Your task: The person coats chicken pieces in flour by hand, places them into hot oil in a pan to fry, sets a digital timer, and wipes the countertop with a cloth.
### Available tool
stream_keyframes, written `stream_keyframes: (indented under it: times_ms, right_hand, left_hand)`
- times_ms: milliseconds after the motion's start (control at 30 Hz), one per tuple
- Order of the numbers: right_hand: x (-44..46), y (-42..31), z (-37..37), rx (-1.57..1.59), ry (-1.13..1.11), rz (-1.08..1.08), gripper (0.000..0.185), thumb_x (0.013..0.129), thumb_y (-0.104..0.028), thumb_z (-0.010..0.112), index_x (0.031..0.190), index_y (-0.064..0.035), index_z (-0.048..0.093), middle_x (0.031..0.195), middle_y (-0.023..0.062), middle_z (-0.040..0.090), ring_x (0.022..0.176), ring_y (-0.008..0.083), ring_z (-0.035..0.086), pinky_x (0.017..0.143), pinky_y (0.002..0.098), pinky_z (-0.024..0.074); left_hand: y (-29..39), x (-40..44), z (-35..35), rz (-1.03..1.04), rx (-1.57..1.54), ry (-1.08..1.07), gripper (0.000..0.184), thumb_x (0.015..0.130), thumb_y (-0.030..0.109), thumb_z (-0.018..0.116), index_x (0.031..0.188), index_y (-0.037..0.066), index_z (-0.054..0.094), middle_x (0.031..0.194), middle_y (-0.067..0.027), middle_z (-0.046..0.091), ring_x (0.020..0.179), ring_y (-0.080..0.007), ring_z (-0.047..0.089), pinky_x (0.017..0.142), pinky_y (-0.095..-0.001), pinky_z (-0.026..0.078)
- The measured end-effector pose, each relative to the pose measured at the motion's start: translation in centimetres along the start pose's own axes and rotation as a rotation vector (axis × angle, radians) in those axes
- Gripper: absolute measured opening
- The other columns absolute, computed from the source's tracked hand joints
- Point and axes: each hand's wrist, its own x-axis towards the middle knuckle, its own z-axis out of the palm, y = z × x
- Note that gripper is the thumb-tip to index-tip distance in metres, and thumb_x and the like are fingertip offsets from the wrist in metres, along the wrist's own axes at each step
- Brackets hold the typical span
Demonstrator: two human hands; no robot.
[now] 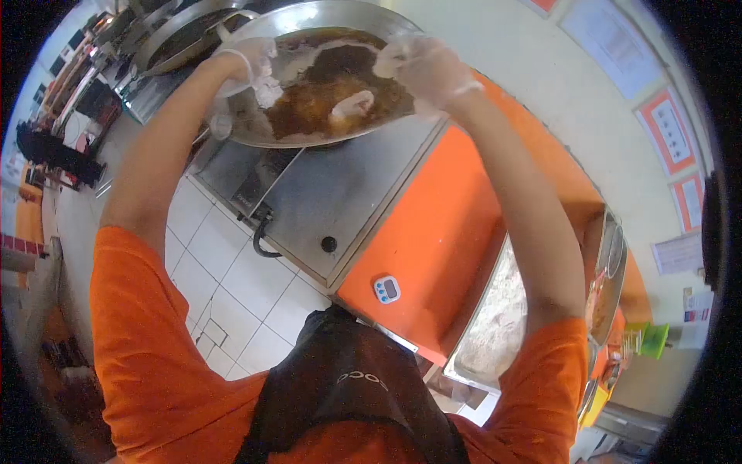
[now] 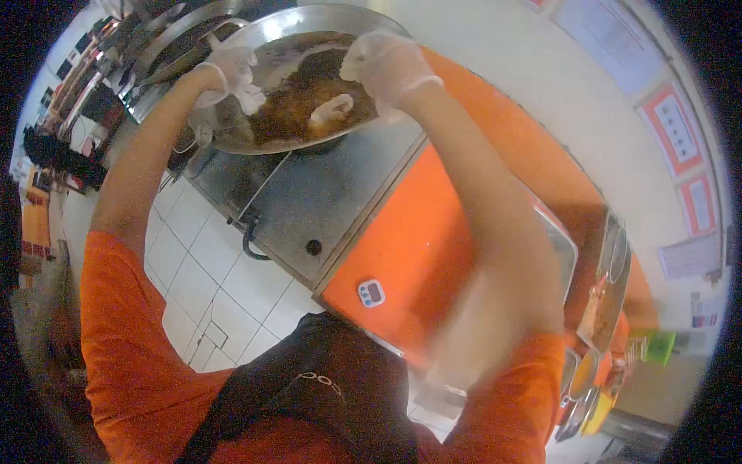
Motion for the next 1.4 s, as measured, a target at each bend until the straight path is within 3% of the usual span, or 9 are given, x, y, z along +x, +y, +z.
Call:
stream_keyframes:
  times_ms: [33, 100, 233, 333, 467, 600, 667, 767, 1400]
  right_hand:
    - [-2.0, -0.8, -1.7, 0.216, -0.001, 0.235, 0.03, 0.079, -0.021, 0.072, 0.109, -0.0182, 0.07, 0.11, 0.0055, 0.069, 0.1, 0.0224, 0.066, 0.083, 0.0342, 0.056]
    - [-4.7, 6.1, -3.3, -0.737, 0.399, -0.801, 0.024, 0.081, -0.021, 0.07, 0.105, -0.0168, 0.068, 0.108, 0.0051, 0.066, 0.104, 0.0223, 0.064, 0.084, 0.0348, 0.0549]
    - [-17.9, 8.1, -7.6, 0.559, 0.341, -0.018, 0.026, 0.083, -0.014, 0.07, 0.109, -0.0164, 0.064, 0.096, 0.0032, 0.062, 0.086, 0.0196, 0.062, 0.074, 0.0353, 0.0546]
    - [-26.5, 13.0, -10.3, 0.074, 0.207, -0.086, 0.03, 0.088, -0.009, 0.066, 0.115, -0.0144, 0.054, 0.096, 0.0073, 0.06, 0.074, 0.0185, 0.058, 0.061, 0.0315, 0.0528]
    - [-37.0, 18.1, -7.5, 0.981, 0.415, 0.575, 0.033, 0.089, -0.002, 0.061, 0.118, -0.0126, 0.049, 0.093, 0.0091, 0.061, 0.07, 0.019, 0.057, 0.055, 0.0312, 0.0507]
    - [-47.9, 30.6, -3.3, 0.723, -0.047, 0.86, 0.024, 0.092, -0.015, 0.054, 0.114, -0.0097, 0.058, 0.089, 0.0115, 0.065, 0.071, 0.0234, 0.062, 0.061, 0.0353, 0.0526]
    - [-51.8, 36.6, 1.5, -0.621, -0.518, 0.266, 0.031, 0.091, -0.026, 0.054, 0.111, -0.0046, 0.064, 0.11, 0.0147, 0.067, 0.093, 0.0339, 0.063, 0.083, 0.043, 0.0501]
    - [-52.0, 28.9, 2.4, 0.185, -0.284, 0.783, 0.044, 0.087, -0.035, 0.057, 0.122, -0.0092, 0.06, 0.116, 0.0151, 0.064, 0.107, 0.0314, 0.06, 0.09, 0.0348, 0.0482]
    - [-58.2, 28.9, 9.5, -0.452, -0.346, 0.686, 0.069, 0.083, -0.006, 0.056, 0.144, 0.0091, 0.028, 0.131, 0.0292, 0.052, 0.122, 0.0351, 0.053, 0.101, 0.0398, 0.046]
  left_hand:
    - [0.5, 0.3, -0.9, -0.027, -0.037, 0.015, 0.053, 0.076, 0.003, 0.071, 0.126, 0.005, 0.055, 0.12, -0.019, 0.063, 0.108, -0.0318, 0.062, 0.092, -0.0407, 0.049]
    - [0.9, 0.4, -1.9, -0.091, -0.112, 0.031, 0.056, 0.075, 0.003, 0.072, 0.128, 0.004, 0.054, 0.123, -0.0172, 0.063, 0.111, -0.0287, 0.06, 0.095, -0.0382, 0.048]
    - [7.6, -1.7, -10.1, 0.033, -0.207, 0.196, 0.042, 0.075, 0.005, 0.069, 0.116, 0.001, 0.059, 0.102, -0.0125, 0.068, 0.092, -0.0214, 0.063, 0.083, -0.0303, 0.051]
    - [20.2, -9.4, -16.8, 0.001, -0.396, 0.165, 0.048, 0.082, 0.005, 0.067, 0.128, 0.002, 0.052, 0.123, -0.017, 0.061, 0.117, -0.0276, 0.056, 0.104, -0.0357, 0.046]
    - [28.3, -13.2, -17.7, 0.213, -0.391, 0.204, 0.043, 0.081, 0.002, 0.069, 0.121, 0.0, 0.053, 0.114, -0.0141, 0.063, 0.111, -0.0247, 0.059, 0.102, -0.0363, 0.047]
    - [37.4, -16.3, -14.3, 0.49, -0.58, 0.115, 0.04, 0.081, 0.001, 0.065, 0.119, 0.002, 0.056, 0.111, -0.0107, 0.063, 0.105, -0.0214, 0.06, 0.095, -0.0345, 0.048]
    - [40.6, -16.5, -11.0, 0.59, -0.859, -0.072, 0.046, 0.08, 0.008, 0.063, 0.126, 0.005, 0.057, 0.126, -0.0085, 0.058, 0.116, -0.0225, 0.056, 0.1, -0.0371, 0.044]
    - [47.3, -15.8, -6.0, 0.882, -0.75, -0.225, 0.047, 0.084, 0.021, 0.067, 0.125, 0.002, 0.056, 0.128, -0.0098, 0.056, 0.118, -0.0209, 0.054, 0.104, -0.0368, 0.041]
    - [66.9, -18.2, 23.9, 0.567, -0.227, -0.477, 0.084, 0.077, 0.034, 0.072, 0.145, -0.001, 0.036, 0.134, -0.0322, 0.05, 0.126, -0.0354, 0.052, 0.105, -0.0375, 0.042]
